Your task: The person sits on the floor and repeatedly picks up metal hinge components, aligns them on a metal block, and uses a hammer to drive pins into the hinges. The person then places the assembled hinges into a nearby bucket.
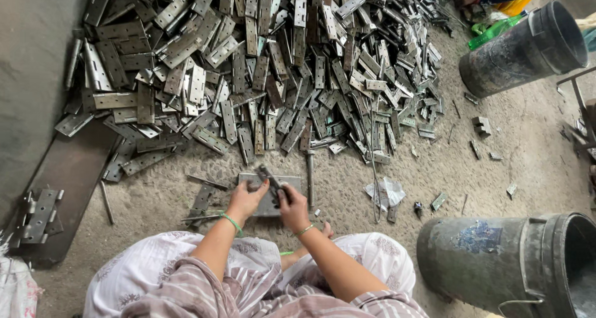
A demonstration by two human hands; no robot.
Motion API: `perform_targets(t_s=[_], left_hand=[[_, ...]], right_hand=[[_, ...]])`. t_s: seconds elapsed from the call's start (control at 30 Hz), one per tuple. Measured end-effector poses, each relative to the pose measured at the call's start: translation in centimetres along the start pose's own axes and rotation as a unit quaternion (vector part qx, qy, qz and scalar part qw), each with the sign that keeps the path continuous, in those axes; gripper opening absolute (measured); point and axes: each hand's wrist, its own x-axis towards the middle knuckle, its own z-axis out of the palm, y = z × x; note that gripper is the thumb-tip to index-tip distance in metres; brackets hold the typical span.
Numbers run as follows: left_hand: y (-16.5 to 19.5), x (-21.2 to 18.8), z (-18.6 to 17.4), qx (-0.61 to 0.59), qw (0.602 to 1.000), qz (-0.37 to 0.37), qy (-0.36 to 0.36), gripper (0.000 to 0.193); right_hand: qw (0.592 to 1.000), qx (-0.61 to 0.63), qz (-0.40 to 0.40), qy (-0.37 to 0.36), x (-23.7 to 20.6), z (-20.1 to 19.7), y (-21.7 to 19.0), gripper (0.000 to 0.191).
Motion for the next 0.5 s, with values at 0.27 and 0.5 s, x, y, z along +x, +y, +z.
perform_targets(t_s=[0.27,0.5], left_hand=[[-1.5,4.6,1.2,-0.247,0.967,0.051,0.03,0.021],[1.1,6.3,-0.4,-0.376,0.924,0.0,0.066,0.022]], right_hand=[[0.857,0.376,0.321,-0.144,6.5,1.3,-2.2,0.022],[0.989,-0.106,0.07,0.076,20.8,1.2,0.4,0.053]])
